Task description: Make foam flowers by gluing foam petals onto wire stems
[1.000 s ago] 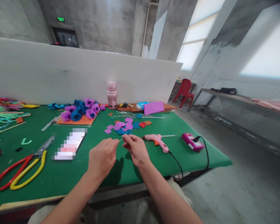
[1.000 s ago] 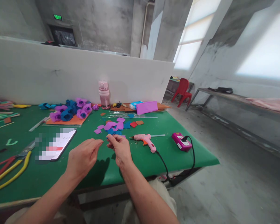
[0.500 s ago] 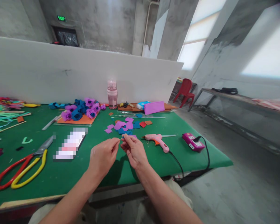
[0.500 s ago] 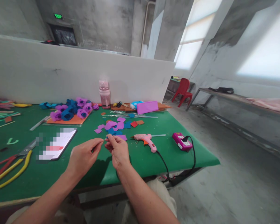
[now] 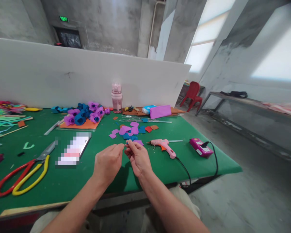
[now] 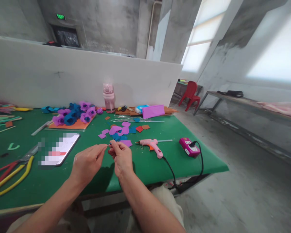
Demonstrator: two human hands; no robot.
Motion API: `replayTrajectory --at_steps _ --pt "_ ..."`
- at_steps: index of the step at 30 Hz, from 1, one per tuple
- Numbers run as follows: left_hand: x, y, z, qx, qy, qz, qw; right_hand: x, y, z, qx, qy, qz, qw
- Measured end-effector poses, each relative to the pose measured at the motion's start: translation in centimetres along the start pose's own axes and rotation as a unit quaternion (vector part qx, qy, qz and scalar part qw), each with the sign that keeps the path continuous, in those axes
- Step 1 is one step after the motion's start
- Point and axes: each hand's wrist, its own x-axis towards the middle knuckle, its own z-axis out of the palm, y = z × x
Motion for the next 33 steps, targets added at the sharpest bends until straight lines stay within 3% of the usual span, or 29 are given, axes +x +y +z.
replayTrajectory --at_steps 9,12,15,18,20,28,33 --pt "0.0 0.2 -0.1 -0.028 -0.013 -0.014 0.999 0.3 0.2 0.0 -0.015 -0.009 -0.015 1.000" --pt "0.3 -1.1 -0.4 -0.081 -0.038 0.001 0.996 0.8 -0.7 -0.6 -0.090 -0.027 -0.071 0.993" --pt "0.7 -2.9 -1.3 -0.130 -0.052 -0.008 0.990 1.0 -2.0 -1.4 -0.242 -0.059 -0.188 0.950" --pt "0.8 -4.0 -2.7 -0.132 -0.014 -0.009 0.991 0.7 -2.9 -2.1 -0.373 -0.087 -0.296 0.875" --pt "0.7 -4.1 -3.7 -0.117 0.020 0.011 0.993 0.5 -3.0 -2.4 -0.414 -0.104 -0.335 0.840" --pt "0.5 -2.7 -5.8 0.031 0.105 0.143 0.984 0.1 -2.3 -2.4 -0.499 -0.157 -0.401 0.752" --pt "0.6 -2.4 -5.8 0.043 0.118 0.156 0.980 0.1 -1.8 -2.4 -0.521 -0.163 -0.411 0.730"
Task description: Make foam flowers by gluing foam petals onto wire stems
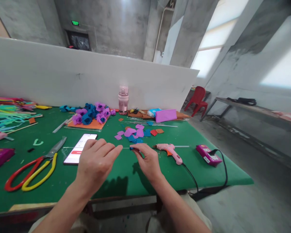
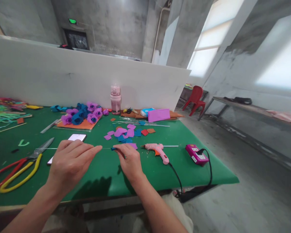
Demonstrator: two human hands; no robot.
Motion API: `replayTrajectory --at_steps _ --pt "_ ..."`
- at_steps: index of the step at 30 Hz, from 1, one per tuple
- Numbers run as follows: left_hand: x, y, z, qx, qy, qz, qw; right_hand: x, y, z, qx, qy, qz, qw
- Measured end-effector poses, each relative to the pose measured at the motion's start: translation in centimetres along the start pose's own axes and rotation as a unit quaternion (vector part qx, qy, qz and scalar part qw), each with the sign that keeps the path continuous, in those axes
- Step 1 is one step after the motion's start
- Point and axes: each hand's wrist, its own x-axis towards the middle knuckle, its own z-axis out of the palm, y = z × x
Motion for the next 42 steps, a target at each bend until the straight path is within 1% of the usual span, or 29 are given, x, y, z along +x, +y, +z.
replayTrajectory --at_steps 13,18,21,25,29,32,35,37,39,42 --pt "-0.2 0.2 0.5 0.027 -0.027 0.008 0.999 -0.1 -0.3 0.1 -0.011 -0.012 0.003 1.000" --pt "-0.3 0.2 0.7 0.042 -0.052 0.011 0.998 0.0 -0.3 0.0 -0.011 -0.020 0.010 1.000" --pt "-0.5 0.0 1.1 0.022 -0.070 -0.007 0.997 0.1 -0.3 0.0 0.026 -0.019 0.023 0.999" --pt "-0.8 -0.4 1.5 -0.034 -0.091 -0.042 0.994 0.4 -0.5 -0.3 0.084 -0.033 0.053 0.994" --pt "-1.0 -0.3 1.9 -0.073 -0.094 -0.067 0.991 0.6 -0.5 -0.3 0.142 -0.029 0.088 0.986" --pt "-1.0 -0.1 2.2 -0.100 -0.093 -0.081 0.987 0.6 -0.4 -0.2 0.179 -0.025 0.131 0.975" --pt "-1.0 0.3 2.5 -0.112 -0.087 -0.099 0.985 0.6 -0.4 0.0 0.232 -0.022 0.187 0.954" --pt "-1.1 0.6 2.7 -0.122 -0.082 -0.117 0.982 0.6 -0.5 0.2 0.291 -0.015 0.229 0.929" --pt "-1.0 0.8 2.7 -0.140 -0.082 -0.138 0.977 0.6 -0.6 0.4 0.364 -0.002 0.272 0.891" --pt "-0.9 1.0 2.6 -0.181 -0.091 -0.174 0.964 0.5 -0.8 0.9 0.472 0.032 0.321 0.820"
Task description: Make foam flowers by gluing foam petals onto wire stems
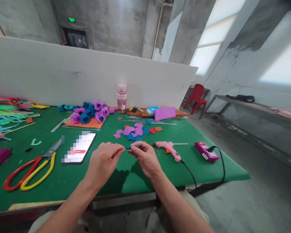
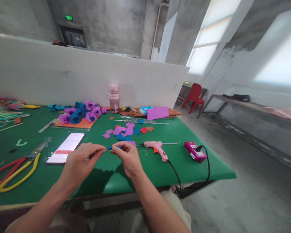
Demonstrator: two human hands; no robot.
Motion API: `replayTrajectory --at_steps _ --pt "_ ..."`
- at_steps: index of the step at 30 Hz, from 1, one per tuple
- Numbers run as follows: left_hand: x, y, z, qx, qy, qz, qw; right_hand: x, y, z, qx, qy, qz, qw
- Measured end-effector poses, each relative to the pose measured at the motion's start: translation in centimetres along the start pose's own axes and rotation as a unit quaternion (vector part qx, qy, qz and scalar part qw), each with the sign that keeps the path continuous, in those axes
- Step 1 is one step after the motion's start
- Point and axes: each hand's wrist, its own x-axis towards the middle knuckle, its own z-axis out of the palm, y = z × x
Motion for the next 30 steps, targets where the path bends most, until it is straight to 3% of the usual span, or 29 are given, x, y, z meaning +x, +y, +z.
replayTrajectory --at_steps 3,16,25,30 --pt "0.1 0.1 0.0 -0.037 -0.007 -0.040 0.999 -0.1 0.4 0.4 0.073 0.008 0.012 0.997" --pt "-0.6 -0.1 1.5 -0.040 0.039 -0.068 0.996 0.1 1.2 1.0 0.093 0.027 0.022 0.995" --pt "0.1 0.6 1.3 -0.103 -0.019 -0.159 0.982 0.1 1.2 1.0 0.078 0.042 0.025 0.996" --pt "0.6 -0.5 1.0 -0.134 -0.089 -0.157 0.974 0.5 1.1 0.7 0.059 0.059 0.011 0.996"
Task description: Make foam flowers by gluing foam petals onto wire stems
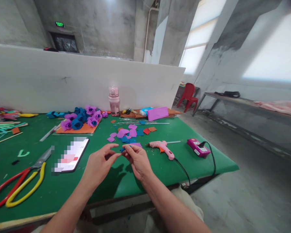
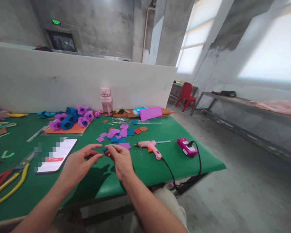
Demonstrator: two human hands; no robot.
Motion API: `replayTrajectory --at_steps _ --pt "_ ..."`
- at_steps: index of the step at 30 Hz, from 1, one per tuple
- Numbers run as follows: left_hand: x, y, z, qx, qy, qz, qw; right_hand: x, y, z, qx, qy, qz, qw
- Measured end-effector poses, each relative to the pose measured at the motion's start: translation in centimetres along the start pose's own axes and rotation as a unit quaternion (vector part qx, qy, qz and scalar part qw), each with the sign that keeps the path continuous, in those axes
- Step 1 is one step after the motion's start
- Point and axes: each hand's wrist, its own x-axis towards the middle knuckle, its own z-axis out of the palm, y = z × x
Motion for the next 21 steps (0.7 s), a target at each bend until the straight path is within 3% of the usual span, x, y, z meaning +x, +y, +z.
replayTrajectory --at_steps 3,9,16,21 --pt "0.3 -0.8 -0.5 0.005 -0.028 0.018 0.999 0.4 -0.1 -0.3 -0.017 0.019 -0.019 1.000" --pt "0.1 -1.6 -0.4 0.043 -0.017 0.084 0.995 0.5 -0.2 -0.4 -0.056 0.018 -0.021 0.998" --pt "-0.1 -0.8 0.0 0.044 -0.025 0.057 0.997 0.2 0.0 -0.2 -0.045 0.017 -0.010 0.999" --pt "-0.2 -0.7 0.8 0.033 0.018 0.065 0.997 0.1 0.1 -0.1 -0.025 0.025 -0.016 0.999"
